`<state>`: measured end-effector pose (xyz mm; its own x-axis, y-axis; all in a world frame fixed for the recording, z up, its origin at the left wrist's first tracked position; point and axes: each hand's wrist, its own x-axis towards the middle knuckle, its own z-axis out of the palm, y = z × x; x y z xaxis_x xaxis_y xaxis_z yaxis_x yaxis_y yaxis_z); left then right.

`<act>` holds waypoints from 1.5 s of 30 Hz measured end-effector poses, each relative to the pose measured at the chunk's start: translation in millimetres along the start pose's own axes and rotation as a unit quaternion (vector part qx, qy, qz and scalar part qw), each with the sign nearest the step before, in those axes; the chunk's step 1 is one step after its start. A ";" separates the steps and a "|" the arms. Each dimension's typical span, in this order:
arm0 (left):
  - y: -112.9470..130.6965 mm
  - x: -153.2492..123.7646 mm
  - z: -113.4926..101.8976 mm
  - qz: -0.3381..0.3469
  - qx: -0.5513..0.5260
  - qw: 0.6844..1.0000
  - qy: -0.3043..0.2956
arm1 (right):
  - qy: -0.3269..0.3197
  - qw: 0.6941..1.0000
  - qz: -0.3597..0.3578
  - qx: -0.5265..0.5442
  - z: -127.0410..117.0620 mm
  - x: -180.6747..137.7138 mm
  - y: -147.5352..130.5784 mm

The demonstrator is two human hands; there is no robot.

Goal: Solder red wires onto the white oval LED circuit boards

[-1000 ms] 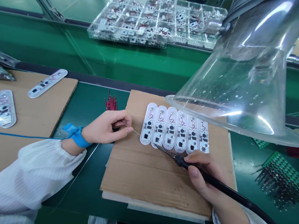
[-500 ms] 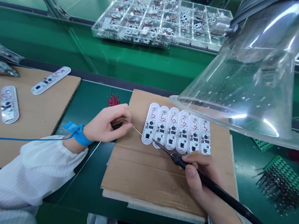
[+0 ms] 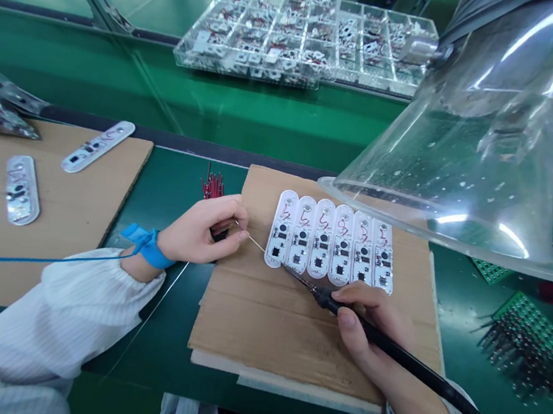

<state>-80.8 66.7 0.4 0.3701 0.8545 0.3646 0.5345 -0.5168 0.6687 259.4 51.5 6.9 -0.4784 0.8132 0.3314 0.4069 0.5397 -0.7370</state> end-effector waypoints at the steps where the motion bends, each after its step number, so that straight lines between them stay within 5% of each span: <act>1: -0.2 -0.2 0.0 0.003 -0.001 1.000 0.001 | 0.003 1.000 0.000 0.003 -0.1 -0.3 0.1; 19: 0.0 -0.3 0.3 0.009 -0.012 1.000 0.008 | -0.019 0.998 0.035 0.045 0.3 -5.3 3.1; 38: 1.2 1.5 -0.4 0.026 -0.005 1.000 0.003 | -0.053 0.998 -0.016 0.012 3.5 -2.1 4.5; 45: 1.2 0.4 -1.0 0.022 -0.013 1.000 0.002 | -0.041 0.998 0.040 0.025 -0.3 -5.0 1.7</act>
<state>-80.7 66.5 2.0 0.3894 0.8317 0.3959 0.4981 -0.5517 0.6690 262.7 48.3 4.2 -0.5088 0.8317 0.2222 0.4074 0.4599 -0.7890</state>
